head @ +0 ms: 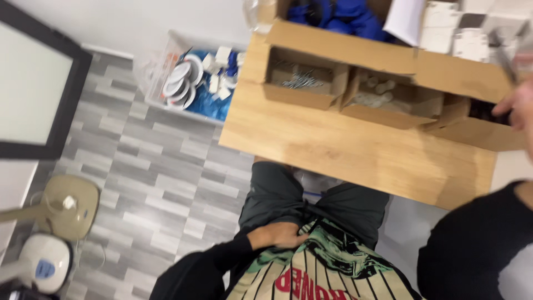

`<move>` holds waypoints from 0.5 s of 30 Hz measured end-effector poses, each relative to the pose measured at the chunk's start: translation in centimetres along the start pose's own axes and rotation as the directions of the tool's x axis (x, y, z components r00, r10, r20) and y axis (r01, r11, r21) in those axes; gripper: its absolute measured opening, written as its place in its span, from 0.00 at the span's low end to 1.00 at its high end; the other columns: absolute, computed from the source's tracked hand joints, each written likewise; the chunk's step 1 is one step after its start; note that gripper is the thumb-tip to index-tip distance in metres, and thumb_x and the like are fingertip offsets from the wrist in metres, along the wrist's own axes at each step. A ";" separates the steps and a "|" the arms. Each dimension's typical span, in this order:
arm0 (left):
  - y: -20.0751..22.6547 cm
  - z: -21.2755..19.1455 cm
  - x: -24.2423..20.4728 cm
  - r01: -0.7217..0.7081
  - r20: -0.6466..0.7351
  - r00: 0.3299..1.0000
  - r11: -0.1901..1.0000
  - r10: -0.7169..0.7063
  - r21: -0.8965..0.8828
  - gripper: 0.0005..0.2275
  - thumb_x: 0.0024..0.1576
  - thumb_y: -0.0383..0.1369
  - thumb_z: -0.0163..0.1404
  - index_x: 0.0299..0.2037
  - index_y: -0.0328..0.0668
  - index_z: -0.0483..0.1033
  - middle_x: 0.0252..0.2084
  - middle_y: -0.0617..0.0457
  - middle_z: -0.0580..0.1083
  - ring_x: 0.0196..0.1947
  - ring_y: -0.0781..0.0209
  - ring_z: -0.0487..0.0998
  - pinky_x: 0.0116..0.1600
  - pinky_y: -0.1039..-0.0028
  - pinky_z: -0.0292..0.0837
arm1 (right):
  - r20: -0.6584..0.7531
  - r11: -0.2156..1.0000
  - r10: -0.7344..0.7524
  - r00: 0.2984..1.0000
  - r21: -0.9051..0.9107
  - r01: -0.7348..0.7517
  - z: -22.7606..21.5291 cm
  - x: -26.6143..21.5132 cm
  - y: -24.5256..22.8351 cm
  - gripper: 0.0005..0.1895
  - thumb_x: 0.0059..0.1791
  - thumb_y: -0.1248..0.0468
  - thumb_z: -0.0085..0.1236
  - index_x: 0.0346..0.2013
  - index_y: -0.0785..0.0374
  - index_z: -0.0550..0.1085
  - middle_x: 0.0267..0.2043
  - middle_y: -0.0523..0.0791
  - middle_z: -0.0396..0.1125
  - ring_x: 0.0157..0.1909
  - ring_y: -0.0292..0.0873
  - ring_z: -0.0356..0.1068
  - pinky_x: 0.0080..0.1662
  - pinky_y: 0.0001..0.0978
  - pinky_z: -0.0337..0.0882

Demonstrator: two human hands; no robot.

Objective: The person assembles a white plastic electrical box with a blue cover using a screwdriver. They insert screws into the box, tighten them, and then attach the blue cover. The person also handles a white plastic component and places it into a box.

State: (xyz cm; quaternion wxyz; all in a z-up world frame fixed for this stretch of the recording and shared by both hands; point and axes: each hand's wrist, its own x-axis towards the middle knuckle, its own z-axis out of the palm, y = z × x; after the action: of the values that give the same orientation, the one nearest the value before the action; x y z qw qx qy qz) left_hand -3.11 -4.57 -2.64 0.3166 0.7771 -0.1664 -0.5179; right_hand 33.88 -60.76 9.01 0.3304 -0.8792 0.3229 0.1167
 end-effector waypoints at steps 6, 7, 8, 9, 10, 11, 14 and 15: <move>1.6 -1.0 -1.2 0.010 0.014 1.000 0.999 -0.010 0.049 0.41 0.64 0.61 0.30 0.57 0.20 0.78 0.62 0.26 0.76 0.62 0.31 0.77 0.64 0.57 0.70 | 0.138 0.373 -0.927 0.348 0.250 0.894 3.2 -30.8 -7.5 0.10 0.61 0.80 0.53 0.57 0.80 0.68 0.64 0.65 0.67 0.47 0.55 0.77 0.51 0.39 0.79; 2.3 -1.4 -2.2 0.014 0.005 1.000 0.999 -0.014 0.031 0.41 0.64 0.61 0.30 0.57 0.20 0.78 0.62 0.26 0.76 0.62 0.31 0.77 0.64 0.57 0.70 | 0.154 0.365 -0.930 0.335 0.255 0.895 3.8 -31.9 -7.4 0.10 0.61 0.80 0.53 0.57 0.80 0.68 0.64 0.65 0.67 0.47 0.55 0.77 0.51 0.39 0.79; 2.9 -2.2 -3.0 0.008 0.011 1.000 1.000 -0.008 0.020 0.39 0.65 0.60 0.31 0.48 0.20 0.79 0.54 0.29 0.79 0.54 0.33 0.79 0.58 0.57 0.71 | 0.207 0.450 -0.882 0.424 0.101 0.887 4.5 -32.7 -7.4 0.09 0.61 0.74 0.57 0.56 0.73 0.74 0.60 0.56 0.70 0.44 0.47 0.74 0.50 0.34 0.75; 3.5 -3.0 -3.8 0.001 0.016 1.000 1.000 -0.001 0.010 0.38 0.65 0.58 0.32 0.39 0.19 0.79 0.47 0.31 0.81 0.45 0.35 0.81 0.52 0.56 0.72 | 0.239 0.515 -0.824 0.513 -0.060 0.855 5.2 -33.5 -7.5 0.09 0.62 0.68 0.60 0.56 0.66 0.80 0.56 0.47 0.74 0.42 0.39 0.72 0.48 0.29 0.72; 3.6 -3.2 -4.4 0.005 0.003 1.000 1.000 -0.005 -0.008 0.38 0.65 0.58 0.32 0.39 0.19 0.79 0.47 0.31 0.81 0.45 0.35 0.81 0.52 0.56 0.72 | 0.255 0.501 -0.829 0.498 -0.056 0.864 6.2 -33.1 -6.6 0.09 0.62 0.68 0.60 0.56 0.66 0.80 0.56 0.47 0.74 0.42 0.39 0.72 0.48 0.29 0.72; 3.7 -3.5 -4.9 -0.003 0.068 0.998 1.000 0.004 -0.022 0.39 0.65 0.59 0.30 0.47 0.19 0.78 0.54 0.32 0.80 0.50 0.36 0.80 0.55 0.57 0.71 | 0.230 0.537 -0.811 0.537 -0.069 0.841 7.3 -32.7 -5.7 0.10 0.62 0.69 0.61 0.57 0.68 0.80 0.56 0.49 0.75 0.45 0.42 0.73 0.50 0.32 0.72; 3.6 -4.4 -5.0 -0.007 0.164 0.986 1.000 0.007 -0.002 0.43 0.65 0.61 0.25 0.62 0.21 0.74 0.68 0.33 0.73 0.65 0.37 0.73 0.66 0.58 0.65 | 0.159 0.541 -0.817 0.554 -0.118 0.833 9.8 -32.2 -4.4 0.08 0.63 0.72 0.61 0.57 0.70 0.81 0.55 0.52 0.75 0.49 0.47 0.74 0.55 0.38 0.73; 3.5 -4.4 -5.0 -0.013 0.213 0.977 0.999 0.004 0.041 0.46 0.64 0.62 0.22 0.70 0.22 0.69 0.75 0.32 0.67 0.74 0.36 0.67 0.73 0.59 0.60 | 0.106 0.524 -0.833 0.543 -0.163 0.836 10.5 -32.5 -3.9 0.06 0.65 0.73 0.61 0.56 0.71 0.82 0.53 0.52 0.76 0.50 0.50 0.74 0.59 0.40 0.74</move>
State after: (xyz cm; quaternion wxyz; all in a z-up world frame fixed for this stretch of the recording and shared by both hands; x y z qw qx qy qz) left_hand -0.88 -2.89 4.35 0.2829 0.7231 -0.2136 -0.5929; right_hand 11.66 -35.73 16.68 0.2608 -0.9532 -0.1522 -0.0179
